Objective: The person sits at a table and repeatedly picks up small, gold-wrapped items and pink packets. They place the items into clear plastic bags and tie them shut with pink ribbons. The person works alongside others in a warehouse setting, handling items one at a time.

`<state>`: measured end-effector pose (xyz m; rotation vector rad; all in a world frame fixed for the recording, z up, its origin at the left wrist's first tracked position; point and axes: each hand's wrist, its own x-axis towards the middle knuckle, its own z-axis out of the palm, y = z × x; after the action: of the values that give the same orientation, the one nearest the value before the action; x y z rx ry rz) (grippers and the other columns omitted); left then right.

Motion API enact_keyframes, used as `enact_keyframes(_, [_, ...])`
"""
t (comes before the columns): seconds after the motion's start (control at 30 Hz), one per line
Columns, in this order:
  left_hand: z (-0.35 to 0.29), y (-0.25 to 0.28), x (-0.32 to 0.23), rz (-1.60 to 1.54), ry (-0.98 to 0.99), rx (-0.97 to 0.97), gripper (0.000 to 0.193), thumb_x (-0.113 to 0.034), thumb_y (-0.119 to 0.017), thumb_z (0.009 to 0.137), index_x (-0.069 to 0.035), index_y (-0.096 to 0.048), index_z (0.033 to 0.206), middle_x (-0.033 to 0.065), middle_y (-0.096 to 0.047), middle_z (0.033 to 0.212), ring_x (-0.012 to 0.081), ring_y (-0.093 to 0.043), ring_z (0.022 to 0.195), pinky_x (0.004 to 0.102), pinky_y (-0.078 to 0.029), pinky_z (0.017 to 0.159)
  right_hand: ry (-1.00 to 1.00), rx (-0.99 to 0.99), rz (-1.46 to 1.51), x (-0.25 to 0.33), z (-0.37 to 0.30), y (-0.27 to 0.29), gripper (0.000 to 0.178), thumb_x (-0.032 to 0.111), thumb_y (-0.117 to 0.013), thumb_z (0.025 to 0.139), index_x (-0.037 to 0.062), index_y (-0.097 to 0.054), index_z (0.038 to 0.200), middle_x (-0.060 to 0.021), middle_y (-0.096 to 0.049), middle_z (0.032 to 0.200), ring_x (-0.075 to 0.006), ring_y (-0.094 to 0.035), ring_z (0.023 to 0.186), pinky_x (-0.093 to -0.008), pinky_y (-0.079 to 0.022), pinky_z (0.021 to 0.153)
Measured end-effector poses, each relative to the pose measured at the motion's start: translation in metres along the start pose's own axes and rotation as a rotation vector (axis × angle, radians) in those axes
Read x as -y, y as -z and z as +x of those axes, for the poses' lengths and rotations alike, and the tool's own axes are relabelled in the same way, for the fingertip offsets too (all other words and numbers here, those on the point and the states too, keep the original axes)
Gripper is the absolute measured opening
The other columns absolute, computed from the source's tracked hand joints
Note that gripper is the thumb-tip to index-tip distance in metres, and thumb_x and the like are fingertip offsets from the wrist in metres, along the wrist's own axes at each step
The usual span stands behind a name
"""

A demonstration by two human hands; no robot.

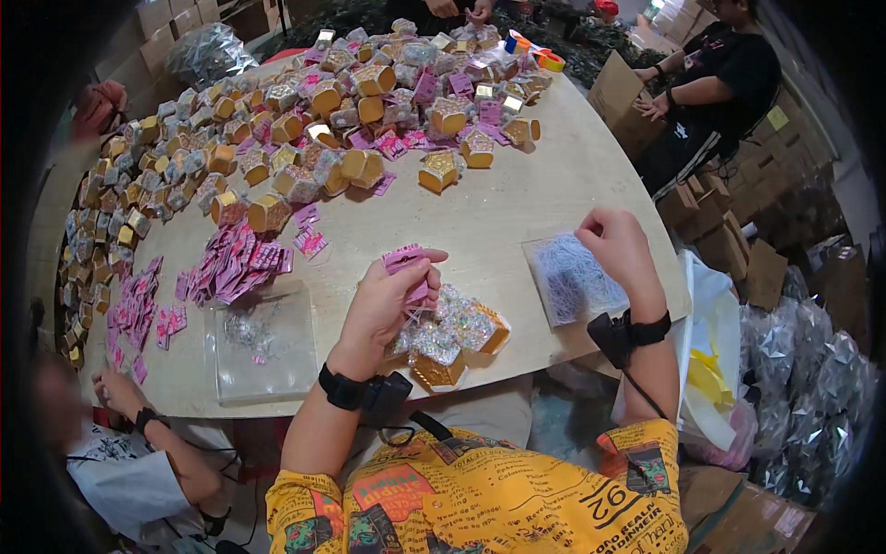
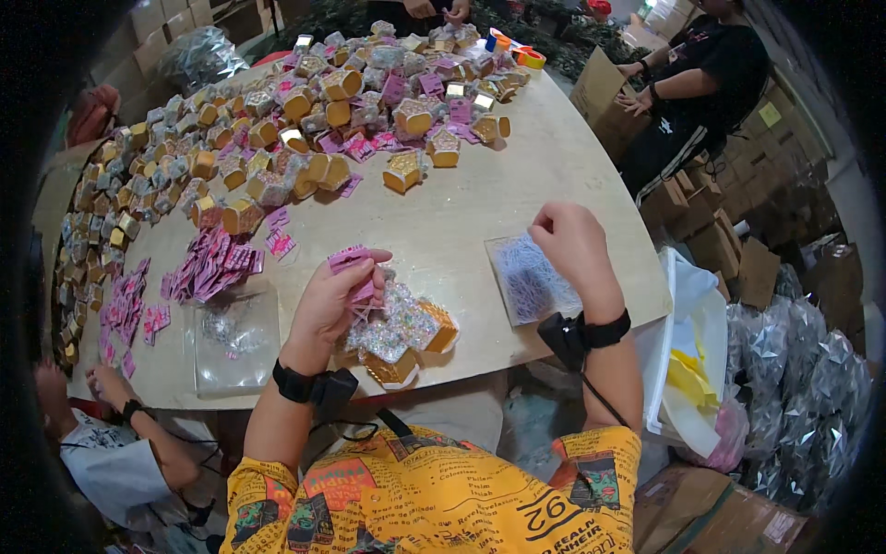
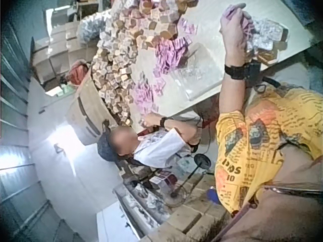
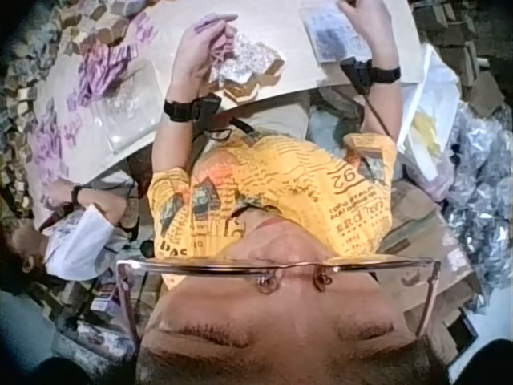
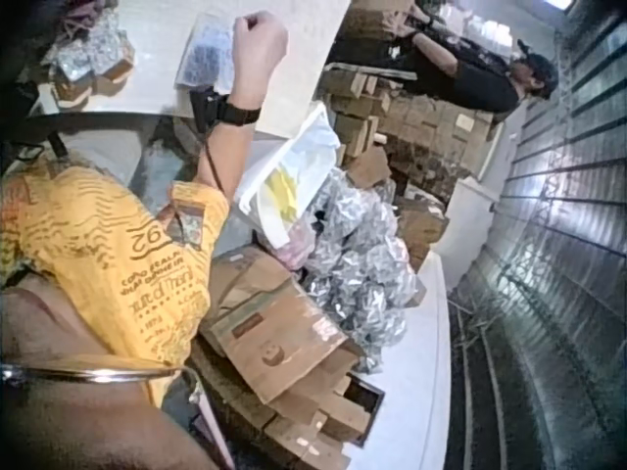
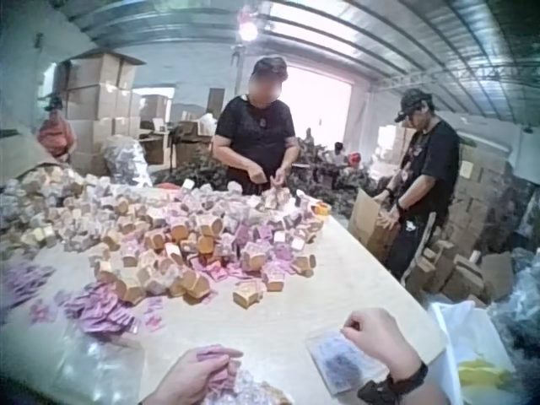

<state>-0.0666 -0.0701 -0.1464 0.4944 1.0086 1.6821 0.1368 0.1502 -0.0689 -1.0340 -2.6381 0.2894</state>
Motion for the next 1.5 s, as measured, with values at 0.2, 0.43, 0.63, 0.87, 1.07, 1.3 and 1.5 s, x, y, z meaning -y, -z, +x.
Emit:
enact_keyframes(0.2, [0.002,0.004,0.002,-0.018,0.0,0.001,0.025,-0.011,-0.05,0.09,0.005,-0.056,0.108,0.0047,-0.06,0.073,0.0125,-0.057,0.062,0.0241,-0.048,0.057,-0.13,0.378,1.088,0.01,0.011,-0.018,0.011,0.011,-0.062,0.077,0.0001,-0.062,0.074,-0.0095,-0.065,0.08,-0.0065,-0.045,0.05,-0.0199,-0.038,0.046])
enact_keyframes(0.43, [0.002,0.004,0.002,-0.058,0.041,0.029,0.024,-0.011,-0.05,0.09,0.004,-0.056,0.108,0.0045,-0.059,0.073,0.0124,-0.057,0.062,0.0241,-0.049,0.057,-0.211,0.404,1.523,0.056,0.004,-0.059,0.019,0.011,-0.057,0.084,-0.0059,-0.065,0.087,-0.0112,-0.064,0.08,-0.0079,-0.054,0.062,-0.021,-0.043,0.054])
enact_keyframes(0.63, [0.003,0.008,0.002,-0.132,0.05,0.049,0.025,-0.012,-0.054,0.089,0.002,-0.056,0.109,0.0044,-0.059,0.074,0.0112,-0.058,0.064,0.0235,-0.048,0.058,0.311,0.139,0.913,0.105,-0.008,-0.065,0.013,0.005,-0.056,0.084,-0.0039,-0.066,0.084,-0.0096,-0.063,0.084,-0.017,-0.059,0.069,-0.0267,-0.046,0.061])
enact_keyframes(0.87, [0.003,0.008,0.001,-0.106,0.049,-0.015,0.012,-0.012,-0.059,0.086,-0.002,-0.061,0.094,0.003,-0.06,0.071,0.0102,-0.057,0.059,0.0224,-0.047,0.053,0.548,-0.043,0.696,0.121,-0.008,-0.073,0.008,0.002,-0.06,0.078,-0.0038,-0.064,0.082,-0.014,-0.061,0.081,-0.0264,-0.06,0.072,-0.032,-0.047,0.064])
enact_keyframes(1.07, [0.006,0.007,-0.001,-0.111,0.1,-0.023,0.013,-0.016,-0.059,0.087,-0.003,-0.062,0.09,0.0027,-0.06,0.068,0.0105,-0.057,0.057,0.0227,-0.046,0.05,0.431,-0.151,0.781,0.108,0.003,-0.064,0.008,0.001,-0.059,0.08,-0.0047,-0.064,0.081,-0.0123,-0.061,0.078,-0.0203,-0.059,0.069,-0.0283,-0.045,0.062])
enact_keyframes(1.3, [0.007,0.012,0.001,-0.107,0.106,-0.008,0.016,-0.017,-0.055,0.09,-0.002,-0.059,0.094,0.0032,-0.06,0.069,0.0107,-0.058,0.058,0.023,-0.048,0.053,0.315,-0.116,0.732,0.078,0.012,-0.059,0.013,0.003,-0.058,0.081,-0.0041,-0.065,0.089,-0.01,-0.062,0.08,-0.0149,-0.059,0.067,-0.0253,-0.045,0.059])
enact_keyframes(1.5, [0.008,0.009,0.005,-0.087,0.071,0.002,0.014,-0.017,-0.056,0.09,-0.003,-0.059,0.092,0.0028,-0.06,0.07,0.0105,-0.058,0.059,0.0227,-0.048,0.053,0.056,0.588,1.259,0.102,0.003,-0.071,0.03,0.007,-0.059,0.083,-0.0037,-0.058,0.112,-0.0083,-0.063,0.097,-0.0121,-0.063,0.065,-0.0216,-0.048,0.052])
